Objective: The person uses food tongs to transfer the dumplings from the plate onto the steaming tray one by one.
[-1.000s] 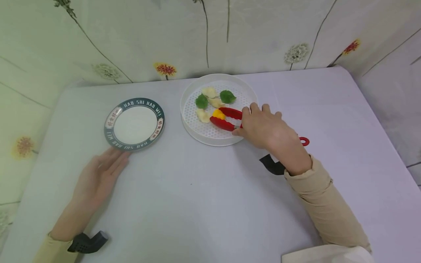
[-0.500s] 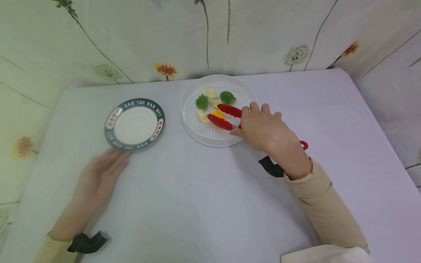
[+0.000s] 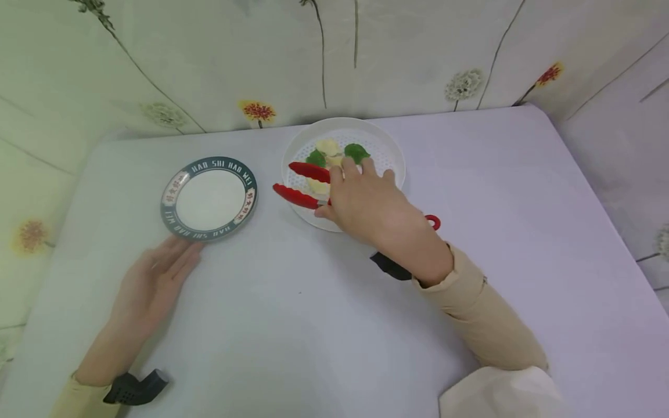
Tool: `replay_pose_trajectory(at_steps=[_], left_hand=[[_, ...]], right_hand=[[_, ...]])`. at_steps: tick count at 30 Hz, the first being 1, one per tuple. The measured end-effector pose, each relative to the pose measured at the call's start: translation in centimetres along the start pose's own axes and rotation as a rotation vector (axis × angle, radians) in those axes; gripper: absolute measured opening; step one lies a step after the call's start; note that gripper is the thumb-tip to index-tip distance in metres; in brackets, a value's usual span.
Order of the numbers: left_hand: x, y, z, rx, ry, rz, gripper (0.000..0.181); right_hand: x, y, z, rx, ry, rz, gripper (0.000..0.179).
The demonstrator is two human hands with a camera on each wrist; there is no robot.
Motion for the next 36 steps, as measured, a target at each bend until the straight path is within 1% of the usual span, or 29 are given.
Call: replay_pose_trajectory(at_steps=[3, 6, 11, 13, 20, 25, 31, 36], left_hand=[[-0.1, 0.1, 0.1, 0.005, -0.004, -0.002, 0.06], [-0.2, 0.1, 0.2, 0.009, -0.003, -0.011, 0.06], [-0.1, 0.2, 0.2, 0.014, 0.007, -0.028, 0.058], [-0.1, 0.2, 0.2, 0.017, 0.01, -0.032, 0.058], [-0.1, 0.2, 0.2, 0.014, 0.012, -0.04, 0.058], [0.0, 0.0, 0.2, 0.013, 0.01, -0.032, 0.059], [0.0, 0.2, 0.3, 0.021, 0.005, -0.031, 0.059], [0.0, 0.1, 0.3, 0.019, 0.001, -0.034, 0.059]], right_hand=[[2.6, 0.0, -0.3, -0.019, -0.033, 0.003, 0.067], [4.9, 0.4, -0.8, -0.026, -0.041, 0.005, 0.068], [7.4, 1.6, -2.0, -0.003, -0.035, 0.023, 0.071], [8.1, 2.0, -2.4, 0.009, -0.036, 0.026, 0.073], [10.1, 2.9, -3.3, -0.043, -0.066, 0.08, 0.07], [11.3, 3.4, -4.1, -0.069, -0.073, 0.088, 0.072], [13.0, 4.7, -4.8, -0.085, -0.091, 0.1, 0.074], [13.9, 5.1, -5.1, -0.145, -0.058, 0.108, 0.078]])
Point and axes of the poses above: each hand's wrist, its own z-axis away from the middle knuckle, its own y-axis out of the palm, x = y × z, the point moved 9 cm from there along -z, towards the middle knuckle, and after that the axes turned 15 degrees about y, right-handed, at the moved point
